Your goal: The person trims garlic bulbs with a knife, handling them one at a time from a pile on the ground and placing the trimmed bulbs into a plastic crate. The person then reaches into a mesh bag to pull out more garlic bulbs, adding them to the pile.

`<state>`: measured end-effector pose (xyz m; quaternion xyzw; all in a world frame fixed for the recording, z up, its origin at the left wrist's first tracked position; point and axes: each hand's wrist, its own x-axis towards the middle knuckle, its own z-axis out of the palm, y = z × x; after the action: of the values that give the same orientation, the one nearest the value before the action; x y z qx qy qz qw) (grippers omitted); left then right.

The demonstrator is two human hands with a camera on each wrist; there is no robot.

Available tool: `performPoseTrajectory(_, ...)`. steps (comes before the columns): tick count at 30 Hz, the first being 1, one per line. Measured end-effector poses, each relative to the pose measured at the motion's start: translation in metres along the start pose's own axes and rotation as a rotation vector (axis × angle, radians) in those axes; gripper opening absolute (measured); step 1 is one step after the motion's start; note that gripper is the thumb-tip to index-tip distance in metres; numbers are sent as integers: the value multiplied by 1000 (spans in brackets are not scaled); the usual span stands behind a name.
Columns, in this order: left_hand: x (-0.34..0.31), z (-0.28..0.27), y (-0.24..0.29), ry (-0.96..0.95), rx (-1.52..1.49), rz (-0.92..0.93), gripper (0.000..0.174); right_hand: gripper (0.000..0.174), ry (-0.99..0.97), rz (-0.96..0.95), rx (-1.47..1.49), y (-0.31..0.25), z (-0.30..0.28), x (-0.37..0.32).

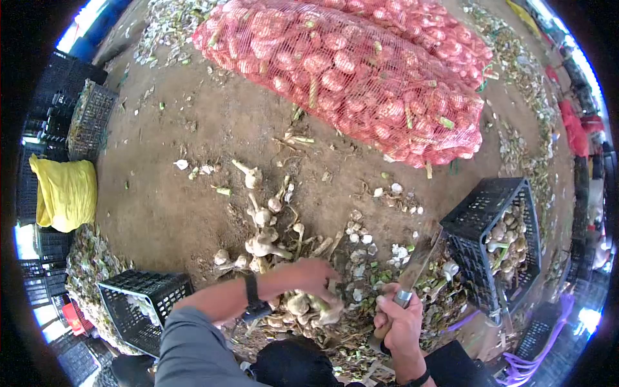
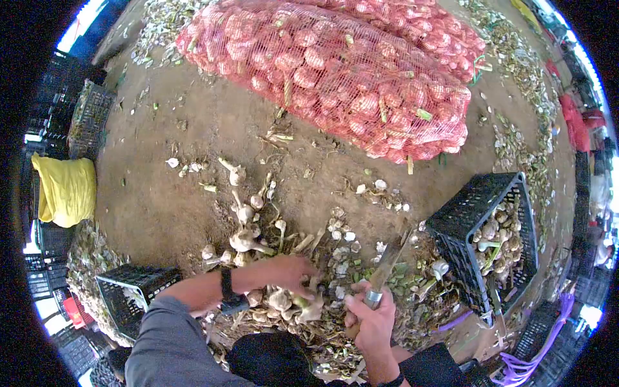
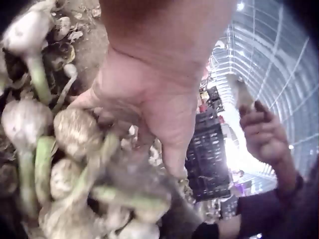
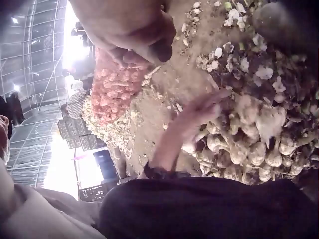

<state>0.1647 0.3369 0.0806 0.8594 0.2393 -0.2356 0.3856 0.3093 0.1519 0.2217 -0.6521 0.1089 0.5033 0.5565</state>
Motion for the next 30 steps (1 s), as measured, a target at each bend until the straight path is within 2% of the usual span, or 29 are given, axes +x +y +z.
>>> performPoseTrajectory(2, -2, -15, -8, 237, -126, 46, 66, 25, 20, 21, 5, -1, 0, 0)
performPoseTrajectory(4, 25, -83, -30, 680, 145, -335, 72, 25, 32, 32, -10, -2, -2, -2)
performPoseTrajectory(5, 51, -100, -71, 974, 309, -215, 71, 24, 44, 33, -21, -3, -2, -2)
performPoseTrajectory(7, 86, -120, -125, 992, 455, -102, 61, 25, 60, 20, -38, -6, -3, -5)
performPoseTrajectory(8, 103, -116, -141, 1008, 447, -107, 61, 27, 83, 16, -41, -9, -2, -6)
performPoseTrajectory(10, 123, -102, -163, 644, 222, -281, 41, 27, 85, -16, -22, -13, 6, -9)
performPoseTrajectory(11, 107, -102, -151, 635, 209, -291, 41, 27, 98, -32, 6, -13, 6, -12)
performPoseTrajectory(13, 77, -101, -136, 656, 192, -493, 40, 27, 98, -8, -3, -11, 6, -10)
performPoseTrajectory(14, 64, -93, -156, 648, 310, -521, 42, 28, 112, -9, -21, -6, 3, -8)
performPoseTrajectory(15, 45, -86, -181, 634, 127, -510, 42, 28, 128, -10, -42, -2, 0, -6)
performPoseTrajectory(17, 12, -69, -209, 724, -26, -400, 44, 29, 150, 49, -81, 6, 3, -5)
performPoseTrajectory(18, 8, -56, -219, 718, -35, -417, 44, 29, 146, 44, -89, 11, 4, -2)
performPoseTrajectory(20, 6, -34, -227, 826, 34, -176, 48, 30, 137, 25, -122, 19, 12, 1)
performPoseTrajectory(21, 6, -23, -231, 826, 18, -186, 48, 30, 138, 30, -140, 21, 16, 1)
performPoseTrajectory(23, -7, -32, -203, 656, -151, -370, 48, 30, 106, 64, -199, 23, 23, 1)
performPoseTrajectory(24, -12, -31, -196, 540, -234, -403, 45, 30, 107, 67, -210, 25, 25, 1)
performPoseTrajectory(25, -17, -18, -194, 538, -242, -406, 45, 31, 108, 61, -217, 26, 27, 1)
performPoseTrajectory(27, -27, 10, -186, 692, -151, -194, 37, 32, 110, 58, -224, 27, 32, 3)
performPoseTrajectory(28, -34, 18, -180, 837, -104, -27, 30, 32, 91, 64, -227, 28, 35, 4)
performPoseTrajectory(30, -34, 25, -176, 787, -112, -50, 29, 33, 83, 87, -228, 32, 39, 4)
